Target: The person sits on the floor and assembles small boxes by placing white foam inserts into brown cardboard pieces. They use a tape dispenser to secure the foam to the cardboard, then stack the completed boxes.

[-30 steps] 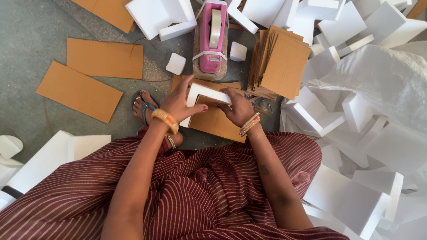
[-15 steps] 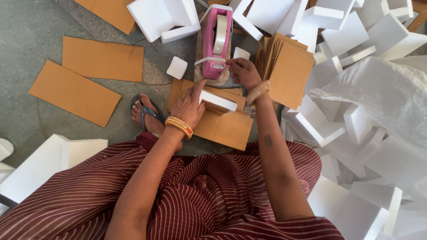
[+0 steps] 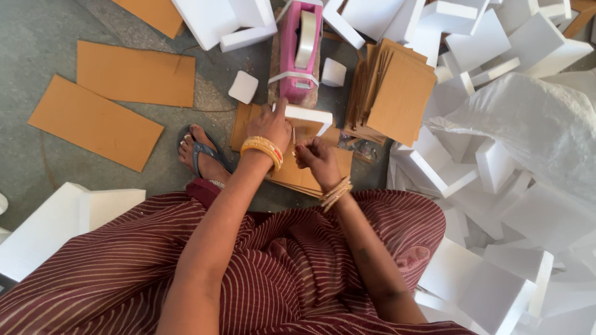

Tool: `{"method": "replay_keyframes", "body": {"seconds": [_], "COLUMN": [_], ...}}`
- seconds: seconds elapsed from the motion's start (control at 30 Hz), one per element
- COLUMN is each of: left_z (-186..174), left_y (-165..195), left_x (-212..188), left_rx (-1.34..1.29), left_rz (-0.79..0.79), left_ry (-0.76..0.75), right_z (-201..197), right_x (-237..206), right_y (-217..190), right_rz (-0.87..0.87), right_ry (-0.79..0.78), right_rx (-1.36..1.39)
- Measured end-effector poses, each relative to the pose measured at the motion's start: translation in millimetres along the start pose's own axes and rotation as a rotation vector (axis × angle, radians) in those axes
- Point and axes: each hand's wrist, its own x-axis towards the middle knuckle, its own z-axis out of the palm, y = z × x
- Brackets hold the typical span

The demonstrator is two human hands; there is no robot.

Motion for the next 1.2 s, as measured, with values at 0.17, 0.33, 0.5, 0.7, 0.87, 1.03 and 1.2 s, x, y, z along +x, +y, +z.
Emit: {"method": "replay_keyframes", "body": {"seconds": [0.17,0.33,0.5,0.7,0.87,1.03,1.2], "left_z": [-8,-8,-4,-1,4,11,13], "left_y": [4,3,4,3,-3,-12,-11], "left_x": [2,-1,-4,-3,-8,-30,-40], "left_rx": [0.030,0.019,0.028,0.015,-0.003,0.029,0.009], "left_rz": [0.015,0.037,0.032,0.057,0.103,0.165,0.152], "left_ry": [-0.019,0.018,0.033,0.060,0.090,0.184,0.157], "right_z": [5,17,29,17,-3,-41,-72], "right_x": [16,30,26,28,24,29,50], "right_y": [33,33,36,24,20,28,5], "right_rz": [0.101,0.095,0.050,0.254,0.227,0.137,-0.213], "right_ry": [0.074,0.243,0.384,0.470,0.333,0.207,0.175], "right_rx": [0.066,0.148,0.172,-0.168,-0.600,-0.902,-0.430]}}
